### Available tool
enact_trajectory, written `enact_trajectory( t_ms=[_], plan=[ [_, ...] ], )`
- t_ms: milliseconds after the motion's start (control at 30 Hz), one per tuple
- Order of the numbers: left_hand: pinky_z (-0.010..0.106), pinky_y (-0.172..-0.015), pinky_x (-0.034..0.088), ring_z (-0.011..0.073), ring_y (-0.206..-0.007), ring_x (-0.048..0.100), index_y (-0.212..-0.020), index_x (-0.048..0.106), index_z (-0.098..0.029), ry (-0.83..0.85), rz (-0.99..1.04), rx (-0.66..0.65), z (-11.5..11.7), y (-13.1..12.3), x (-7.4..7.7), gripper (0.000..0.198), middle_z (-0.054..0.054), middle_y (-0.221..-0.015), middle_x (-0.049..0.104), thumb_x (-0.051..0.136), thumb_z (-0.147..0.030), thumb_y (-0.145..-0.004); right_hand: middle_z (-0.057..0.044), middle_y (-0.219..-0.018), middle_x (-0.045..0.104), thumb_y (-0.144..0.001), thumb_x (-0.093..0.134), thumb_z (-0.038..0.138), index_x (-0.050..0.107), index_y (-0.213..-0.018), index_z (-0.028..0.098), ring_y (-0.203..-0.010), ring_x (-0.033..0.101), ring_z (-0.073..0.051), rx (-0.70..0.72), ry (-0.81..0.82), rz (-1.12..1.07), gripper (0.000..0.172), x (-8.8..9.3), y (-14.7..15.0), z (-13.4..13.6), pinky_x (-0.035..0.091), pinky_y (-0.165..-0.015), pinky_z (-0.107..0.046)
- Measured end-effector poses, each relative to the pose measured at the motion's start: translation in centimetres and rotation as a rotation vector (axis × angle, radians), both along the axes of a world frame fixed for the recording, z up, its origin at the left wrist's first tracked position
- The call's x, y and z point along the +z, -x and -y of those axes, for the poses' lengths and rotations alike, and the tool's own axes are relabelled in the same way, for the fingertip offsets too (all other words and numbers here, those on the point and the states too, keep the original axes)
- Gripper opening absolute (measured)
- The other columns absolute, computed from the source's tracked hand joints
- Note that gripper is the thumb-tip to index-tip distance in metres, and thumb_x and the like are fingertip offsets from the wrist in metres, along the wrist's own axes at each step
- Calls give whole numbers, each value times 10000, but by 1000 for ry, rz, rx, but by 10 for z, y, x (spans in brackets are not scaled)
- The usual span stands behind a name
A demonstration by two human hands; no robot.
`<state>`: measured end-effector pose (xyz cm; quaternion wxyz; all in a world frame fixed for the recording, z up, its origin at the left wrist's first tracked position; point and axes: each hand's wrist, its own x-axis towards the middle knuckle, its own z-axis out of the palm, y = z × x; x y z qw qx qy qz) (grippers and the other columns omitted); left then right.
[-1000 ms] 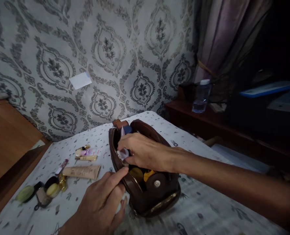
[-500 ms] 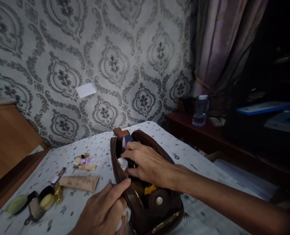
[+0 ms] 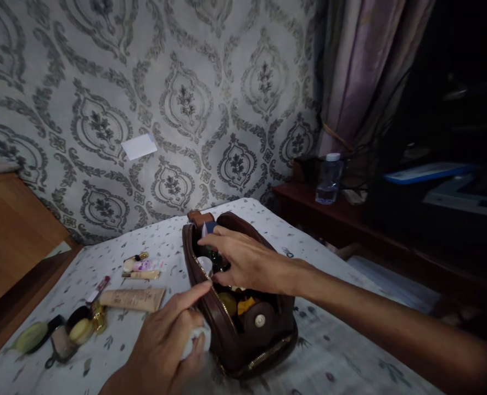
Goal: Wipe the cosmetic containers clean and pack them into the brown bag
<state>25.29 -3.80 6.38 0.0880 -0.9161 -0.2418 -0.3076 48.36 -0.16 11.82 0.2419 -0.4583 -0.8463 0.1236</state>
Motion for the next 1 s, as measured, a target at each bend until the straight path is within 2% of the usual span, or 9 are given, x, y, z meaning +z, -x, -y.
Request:
enact_trajectory(
  t_ms=[33,100,167,233,367,500,633,833,1000],
  plan=[
    [309,-887,532,196,-1128,632,-1000,514,-227,49,67,45,-2,2,-2,128,117,-1367,581,395,-197,-963,-75,-1044,583,-758,704,163,566,-1265,137,-935,573,-207,-7,-5,-38,526,1,-2,0,420,-768,-277],
    [352,-961,502,214,-1207,587,-1005,514,-232,148,178,160,-8,6,-5,119,117,-1368,562,399,-220,-977,-77,-999,603,-796,638,134,590,-1186,117,-886,579,-192,-70,-15,-66,393,4,-5,-2,422,-753,-264],
    [389,-999,485,238,-1283,536,-996,520,-232,254,239,241,-15,7,-6,125,112,-1364,560,399,-264,-990,-108,-1007,626,-847,563,116,620,-1083,106,-905,591,-203,-170,1,-26,243,8,-4,-4,416,-759,-264],
    [409,-1001,488,254,-1316,511,-999,531,-232,365,247,271,-21,4,-6,173,107,-1382,556,382,-320,-1003,-146,-1043,653,-872,524,107,635,-1031,97,-956,607,-229,-236,70,51,194,13,0,-8,411,-753,-262],
    [405,-990,500,248,-1281,542,-1014,545,-226,477,241,262,-23,-3,-6,234,110,-1416,540,357,-365,-1011,-158,-1027,709,-869,488,62,665,-1026,88,-977,647,-237,-217,215,154,238,23,10,-15,410,-704,-236],
    [412,-1034,478,243,-1346,488,-963,541,-216,490,224,210,-22,-4,-4,230,118,-1466,498,354,-340,-1012,-148,-1009,729,-856,465,24,680,-1044,75,-955,669,-214,-183,230,146,290,27,15,-20,423,-685,-214],
    [437,-1070,459,245,-1381,455,-949,547,-214,467,210,163,-25,-4,-1,210,108,-1483,487,363,-297,-1007,-96,-874,736,-848,451,3,675,-1087,95,-826,687,-180,-155,245,110,340,24,15,-22,436,-650,-201],
    [447,-1102,428,236,-1416,410,-964,536,-221,484,195,145,-27,-2,-2,212,101,-1509,453,348,-304,-1017,-85,-840,719,-856,436,16,673,-1051,79,-727,682,-155,-157,248,63,314,19,12,-23,421,-575,-188],
    [454,-1119,406,242,-1460,337,-970,528,-224,527,161,169,-25,3,-3,224,101,-1557,379,340,-334,-1024,-46,-799,697,-856,495,100,670,-1048,116,-728,655,-158,-163,223,21,261,13,6,-24,433,-637,-206]
  ],
)
